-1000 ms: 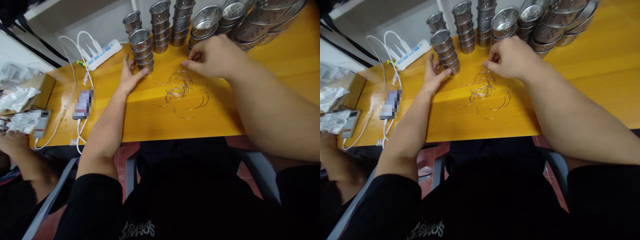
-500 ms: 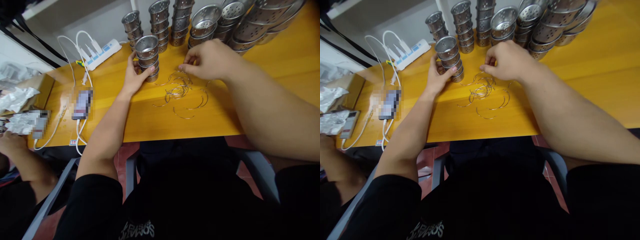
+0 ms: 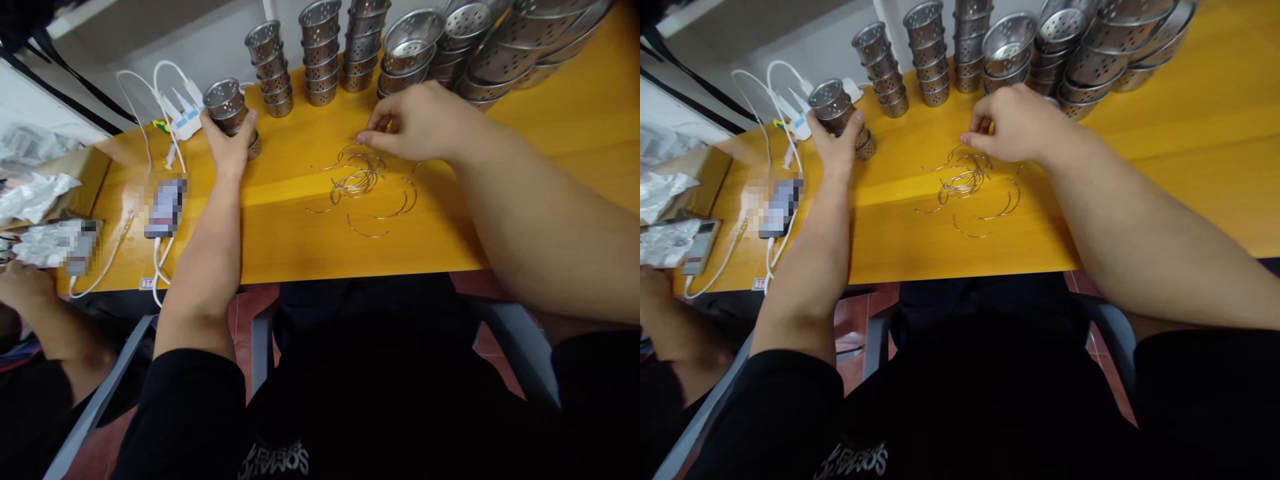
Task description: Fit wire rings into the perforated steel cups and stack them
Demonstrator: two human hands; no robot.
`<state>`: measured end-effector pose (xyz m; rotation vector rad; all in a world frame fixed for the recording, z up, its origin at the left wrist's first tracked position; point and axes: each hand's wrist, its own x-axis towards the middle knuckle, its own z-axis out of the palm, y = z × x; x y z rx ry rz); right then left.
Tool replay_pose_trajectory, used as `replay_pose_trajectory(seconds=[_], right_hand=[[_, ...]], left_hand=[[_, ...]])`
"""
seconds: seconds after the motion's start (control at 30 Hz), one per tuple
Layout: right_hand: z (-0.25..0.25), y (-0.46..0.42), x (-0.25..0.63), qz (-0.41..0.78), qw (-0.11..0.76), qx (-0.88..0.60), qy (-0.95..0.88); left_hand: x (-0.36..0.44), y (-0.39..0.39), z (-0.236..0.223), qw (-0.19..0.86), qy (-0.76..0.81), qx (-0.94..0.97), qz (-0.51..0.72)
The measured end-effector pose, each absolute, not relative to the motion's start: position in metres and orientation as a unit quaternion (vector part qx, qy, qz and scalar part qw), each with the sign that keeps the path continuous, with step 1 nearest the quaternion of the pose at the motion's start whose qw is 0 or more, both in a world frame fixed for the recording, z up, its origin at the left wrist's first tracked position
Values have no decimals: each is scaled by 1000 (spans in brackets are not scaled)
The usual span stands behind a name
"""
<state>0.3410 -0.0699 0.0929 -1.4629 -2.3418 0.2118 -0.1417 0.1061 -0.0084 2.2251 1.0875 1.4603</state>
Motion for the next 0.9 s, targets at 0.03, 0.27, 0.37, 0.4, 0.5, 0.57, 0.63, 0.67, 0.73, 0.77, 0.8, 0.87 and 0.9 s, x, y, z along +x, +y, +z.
replay_pose_trajectory(seconds=[0.03,0.27,0.37,0.4,0.5,0.57,0.63,0.67,0.73,0.77,0.8,0.87,0.9], right_hand=[[92,-69,341,73,187,-516,-833],[88,-68,341,80,185,-506,-839],[88,-68,340,83,182,-507,-838],[88,-68,339,85,179,-509,-837],[88,-68,340,92,171,-512,-836],[87,-66,342,95,165,-506,-841],[85,-63,346,99,148,-502,-846],[84,-61,347,101,136,-505,-846],[82,-56,351,110,108,-514,-844],[80,-53,353,117,95,-517,-842],[79,-50,355,126,82,-519,-841],[75,-45,357,141,54,-524,-838],[72,-43,359,142,41,-528,-836]], left_hand=[[-145,109,-8,96,382,734,553],[-142,129,-11,-39,430,583,688],[-143,131,-11,-93,454,545,699],[-144,130,-10,-106,458,551,689],[-147,125,-6,-123,429,586,676],[-146,122,-3,-122,394,584,699],[-146,119,0,-99,377,576,718],[-146,119,1,-83,381,579,716],[-146,119,4,-54,397,598,694],[-146,120,6,-49,399,608,685],[-144,121,9,-60,386,608,691],[-136,121,17,-114,318,588,735],[-129,118,22,-144,272,574,759]])
